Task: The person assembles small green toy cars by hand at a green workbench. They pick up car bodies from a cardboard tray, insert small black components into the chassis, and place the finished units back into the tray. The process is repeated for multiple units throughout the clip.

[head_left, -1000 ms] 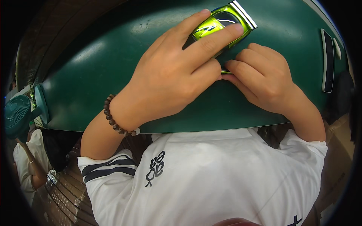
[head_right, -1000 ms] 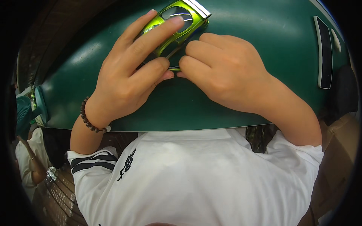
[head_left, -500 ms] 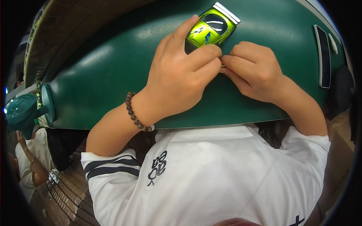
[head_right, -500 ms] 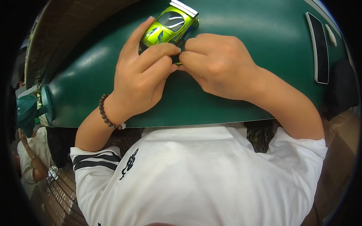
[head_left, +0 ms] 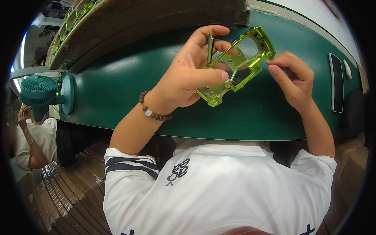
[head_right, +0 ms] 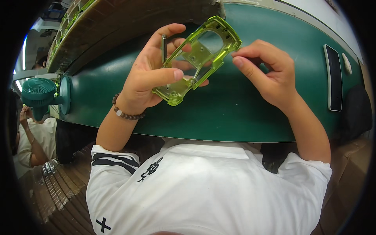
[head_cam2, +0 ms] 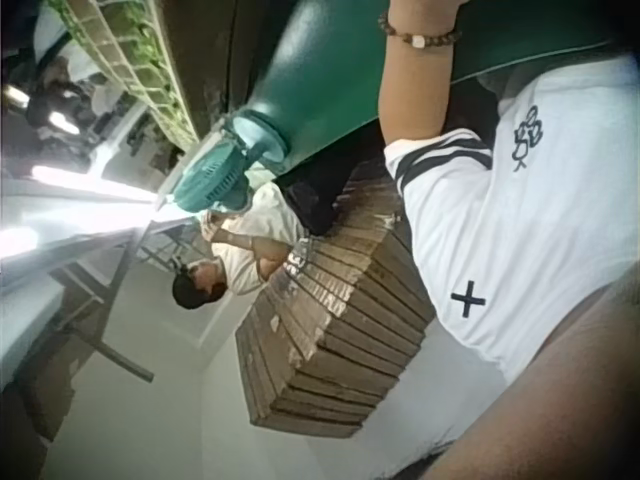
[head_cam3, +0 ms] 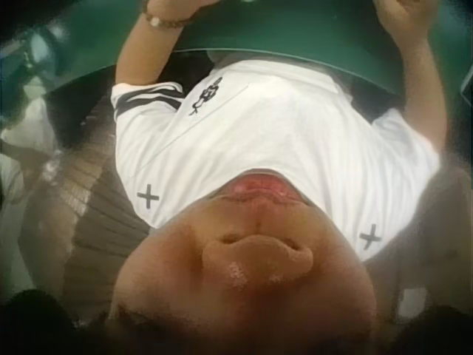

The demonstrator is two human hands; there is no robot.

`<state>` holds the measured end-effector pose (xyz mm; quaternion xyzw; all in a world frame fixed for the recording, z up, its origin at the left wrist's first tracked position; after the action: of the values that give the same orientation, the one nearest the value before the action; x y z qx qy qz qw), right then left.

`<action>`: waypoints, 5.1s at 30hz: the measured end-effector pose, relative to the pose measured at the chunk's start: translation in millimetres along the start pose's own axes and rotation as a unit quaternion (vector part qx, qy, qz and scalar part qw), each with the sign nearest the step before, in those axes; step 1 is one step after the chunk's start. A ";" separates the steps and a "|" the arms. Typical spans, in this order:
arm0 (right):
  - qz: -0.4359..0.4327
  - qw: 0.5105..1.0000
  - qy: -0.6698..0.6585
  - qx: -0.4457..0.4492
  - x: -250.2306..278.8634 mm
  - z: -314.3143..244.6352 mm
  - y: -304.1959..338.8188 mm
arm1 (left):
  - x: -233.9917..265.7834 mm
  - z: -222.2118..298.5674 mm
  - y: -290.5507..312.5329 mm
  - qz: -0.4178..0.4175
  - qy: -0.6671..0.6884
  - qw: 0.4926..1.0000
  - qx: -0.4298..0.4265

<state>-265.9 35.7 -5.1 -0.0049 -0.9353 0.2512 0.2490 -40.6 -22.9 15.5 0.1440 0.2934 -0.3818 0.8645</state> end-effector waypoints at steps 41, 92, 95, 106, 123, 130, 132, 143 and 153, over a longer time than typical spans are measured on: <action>-0.002 0.987 0.127 0.100 -8.1 -7.6 4.0 | 4.3 14.5 -4.1 -0.078 -0.661 0.689 -0.289; -0.207 0.835 0.295 0.415 0.7 -133.8 -61.6 | 21.6 81.0 28.3 -0.105 -0.463 0.809 -0.346; -0.075 0.874 0.246 0.412 19.5 -108.7 -114.5 | 47.3 66.6 32.9 0.104 -0.333 0.843 -0.409; -0.113 0.891 0.426 0.106 16.9 4.2 -345.5 | 51.7 27.7 20.9 0.055 -0.538 0.777 -0.324; -0.299 0.816 0.492 0.052 20.0 -2.1 -346.3 | 41.4 36.9 26.1 0.027 -0.579 0.754 -0.309; -0.399 0.762 0.509 -0.002 18.6 1.6 -361.4 | 43.1 39.3 26.2 0.032 -0.582 0.754 -0.303; -0.355 0.772 0.525 -0.051 5.8 1.9 -368.4 | 43.7 37.0 27.0 0.029 -0.584 0.754 -0.301; -0.163 0.783 0.596 -0.075 -68.4 -0.1 -412.0 | 46.0 35.4 25.0 0.031 -0.579 0.760 -0.295; 0.066 0.845 0.518 -0.113 -31.9 -12.0 -407.6 | 47.9 26.0 18.3 0.009 -0.582 0.763 -0.283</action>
<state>-185.1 -319.2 181.6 -0.2244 -0.6898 0.1204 0.6777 9.0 -50.6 6.8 -0.3539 -0.1728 -0.2841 0.8742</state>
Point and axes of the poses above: each hand's wrist, its own y-axis away from the middle knuckle, its own x-axis out of the back of the hand, z = x × y, the point moved 2 cm from there along -y, towards the middle knuckle, and after that the axes turned 10 degrees about y, right-handed, at the moved point
